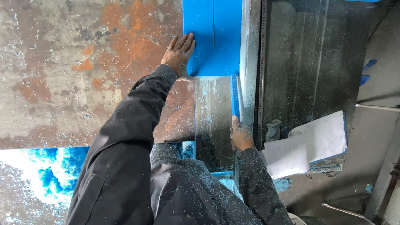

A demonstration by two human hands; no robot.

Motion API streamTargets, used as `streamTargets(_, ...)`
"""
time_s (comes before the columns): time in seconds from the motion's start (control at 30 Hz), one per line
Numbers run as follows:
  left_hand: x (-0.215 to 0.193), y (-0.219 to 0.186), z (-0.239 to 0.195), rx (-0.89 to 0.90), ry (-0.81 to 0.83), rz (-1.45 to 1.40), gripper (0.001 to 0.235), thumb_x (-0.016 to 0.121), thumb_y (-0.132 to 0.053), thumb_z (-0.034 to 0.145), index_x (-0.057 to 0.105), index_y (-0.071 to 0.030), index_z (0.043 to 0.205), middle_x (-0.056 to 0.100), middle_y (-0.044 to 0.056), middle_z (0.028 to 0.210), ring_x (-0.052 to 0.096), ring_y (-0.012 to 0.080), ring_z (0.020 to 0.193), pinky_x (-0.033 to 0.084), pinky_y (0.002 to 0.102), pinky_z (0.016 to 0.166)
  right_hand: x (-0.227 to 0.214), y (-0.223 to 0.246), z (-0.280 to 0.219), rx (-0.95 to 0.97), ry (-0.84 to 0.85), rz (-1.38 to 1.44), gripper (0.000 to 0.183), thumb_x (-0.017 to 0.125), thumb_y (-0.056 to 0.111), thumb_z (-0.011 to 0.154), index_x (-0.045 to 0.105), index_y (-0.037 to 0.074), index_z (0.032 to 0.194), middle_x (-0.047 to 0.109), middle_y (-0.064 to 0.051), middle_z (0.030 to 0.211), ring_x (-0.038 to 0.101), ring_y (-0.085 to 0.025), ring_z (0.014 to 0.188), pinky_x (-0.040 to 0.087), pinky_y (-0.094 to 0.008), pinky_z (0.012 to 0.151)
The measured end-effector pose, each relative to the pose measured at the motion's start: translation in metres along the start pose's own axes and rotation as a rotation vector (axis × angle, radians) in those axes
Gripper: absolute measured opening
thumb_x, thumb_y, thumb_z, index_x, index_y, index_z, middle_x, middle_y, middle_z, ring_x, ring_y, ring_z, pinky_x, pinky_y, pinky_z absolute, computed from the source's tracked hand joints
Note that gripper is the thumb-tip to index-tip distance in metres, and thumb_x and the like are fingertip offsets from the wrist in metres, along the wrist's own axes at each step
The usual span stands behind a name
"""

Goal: Using a table saw to cut blue plastic sheets into smaller pieces.

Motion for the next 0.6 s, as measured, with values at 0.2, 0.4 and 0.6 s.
streamTargets(0.2,-0.014,0.013,0.020,-0.002,-0.055,0.027,0.159,0.088,-0.083,0.046,0.018,-0.006,0.167,0.011,0.015,0.174,0.014,0.0339,0.160,0.010,0.052,0.131,0.005,0.017,0.016,0.013,0.007,0.037,0.059,0.051,0.067,0.095,0.053,0.009,0.087,0.042,-0.003,0.055,0.041,-0.018,0.035,0.037,-0.039,0.035)
streamTargets(0.4,0.041,0.045,0.060,0.007,-0.212,0.246,0.119,0.083,-0.059,0.079,0.020,-0.012,0.168,0.012,0.011,0.175,0.014,0.0293,0.159,0.007,0.051,0.129,0.006,0.045,0.021,-0.009,0.010,0.026,0.065,0.052,0.068,0.098,0.052,0.004,0.087,0.043,-0.003,0.057,0.042,-0.015,0.037,0.038,-0.037,0.036)
streamTargets(0.6,0.048,0.063,0.086,0.015,-0.500,0.431,0.100,0.079,-0.050,0.091,0.024,-0.014,0.167,0.015,0.010,0.175,0.016,0.0256,0.159,0.005,0.053,0.132,0.007,0.070,0.032,-0.023,0.005,0.042,0.063,0.052,0.068,0.096,0.053,0.006,0.089,0.044,-0.003,0.058,0.041,-0.015,0.038,0.036,-0.037,0.036)
Point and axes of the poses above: each hand's wrist, its own z-axis towards the middle knuckle, its own x-axis out of the palm, y = z × x, the point moved 8 cm from there along z, towards the middle knuckle
